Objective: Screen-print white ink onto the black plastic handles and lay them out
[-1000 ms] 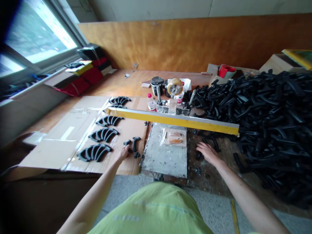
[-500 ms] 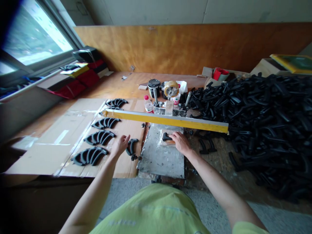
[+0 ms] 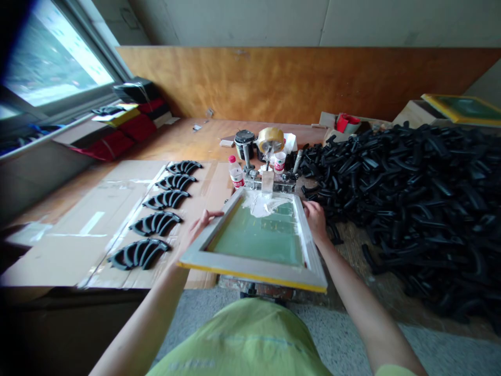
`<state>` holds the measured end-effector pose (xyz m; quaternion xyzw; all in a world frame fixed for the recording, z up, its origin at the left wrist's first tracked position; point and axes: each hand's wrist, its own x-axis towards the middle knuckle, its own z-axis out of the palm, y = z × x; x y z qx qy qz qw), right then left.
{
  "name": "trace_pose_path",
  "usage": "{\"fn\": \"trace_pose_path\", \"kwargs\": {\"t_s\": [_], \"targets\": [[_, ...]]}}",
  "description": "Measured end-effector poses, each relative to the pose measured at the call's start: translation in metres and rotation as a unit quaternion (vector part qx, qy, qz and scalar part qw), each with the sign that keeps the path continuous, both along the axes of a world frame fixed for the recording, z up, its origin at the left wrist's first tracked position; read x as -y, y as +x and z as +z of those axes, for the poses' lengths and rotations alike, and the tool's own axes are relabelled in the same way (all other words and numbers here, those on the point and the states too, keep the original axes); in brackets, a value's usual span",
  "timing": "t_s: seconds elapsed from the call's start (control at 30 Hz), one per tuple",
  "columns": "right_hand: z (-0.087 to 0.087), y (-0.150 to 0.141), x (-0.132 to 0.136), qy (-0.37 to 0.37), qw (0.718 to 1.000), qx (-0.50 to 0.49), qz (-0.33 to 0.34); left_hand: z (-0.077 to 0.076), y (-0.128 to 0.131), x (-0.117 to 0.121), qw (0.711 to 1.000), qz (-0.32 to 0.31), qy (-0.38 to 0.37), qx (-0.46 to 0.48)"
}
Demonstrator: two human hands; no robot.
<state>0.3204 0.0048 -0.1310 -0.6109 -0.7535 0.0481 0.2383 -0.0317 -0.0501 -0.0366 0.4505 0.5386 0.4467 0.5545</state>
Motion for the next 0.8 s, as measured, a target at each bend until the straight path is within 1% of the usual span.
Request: {"fn": "trace_pose_path", "kwargs": {"t_s": [0.03, 0.07, 0.1, 0.17, 0.23, 0.3, 0.37, 0.43, 0.5, 0.57, 0.63, 0.67, 0.7, 0.73, 0.8], "targets": [[0.008, 0.002, -0.008, 0.025, 0.999, -0.017, -0.026, -0.015, -0.005, 0.008, 0.999, -0.012, -0.029, -0.018], [0.016, -0.002, -0.017, 0.053, 0.997, -0.032, -0.035, -0.031, -0.007, 0.014, 0.998, -0.018, -0.052, -0.029], [0.023, -0.011, -0.026, 0.080, 0.996, -0.040, -0.029, -0.047, -0.008, 0.019, 0.997, -0.017, -0.068, -0.031], [0.036, -0.040, -0.045, 0.108, 0.994, -0.027, 0.016, -0.075, -0.006, 0.024, 0.996, -0.006, -0.082, -0.034], [0.042, -0.072, -0.059, 0.075, 0.995, 0.021, 0.061, -0.096, -0.003, 0.026, 0.996, 0.010, -0.081, -0.042], [0.041, -0.095, -0.066, 0.005, 0.995, 0.068, 0.076, -0.109, -0.001, 0.026, 0.996, 0.019, -0.078, -0.047], [0.034, -0.104, -0.062, -0.048, 0.991, 0.098, 0.081, -0.115, -0.002, 0.025, 0.996, 0.021, -0.078, -0.048], [0.026, -0.101, -0.046, -0.055, 0.986, 0.112, 0.108, -0.119, -0.004, 0.026, 0.995, 0.018, -0.080, -0.050], [0.020, -0.092, -0.025, -0.038, 0.977, 0.114, 0.175, -0.122, -0.005, 0.026, 0.995, 0.016, -0.081, -0.056], [0.020, -0.081, -0.007, -0.028, 0.961, 0.106, 0.254, -0.125, -0.006, 0.026, 0.994, 0.015, -0.080, -0.066], [0.026, -0.072, 0.001, -0.037, 0.944, 0.093, 0.316, -0.127, -0.006, 0.026, 0.994, 0.016, -0.078, -0.081], [0.030, -0.070, 0.000, -0.049, 0.937, 0.085, 0.334, -0.127, -0.006, 0.026, 0.993, 0.015, -0.076, -0.089], [0.034, -0.069, -0.002, -0.061, 0.936, 0.077, 0.339, -0.128, -0.006, 0.026, 0.993, 0.016, -0.072, -0.097], [0.036, -0.070, -0.006, -0.068, 0.939, 0.067, 0.330, -0.127, -0.006, 0.026, 0.992, 0.016, -0.069, -0.104], [0.037, -0.075, -0.011, -0.055, 0.957, 0.046, 0.281, -0.126, -0.007, 0.026, 0.992, 0.014, -0.063, -0.111]]}}
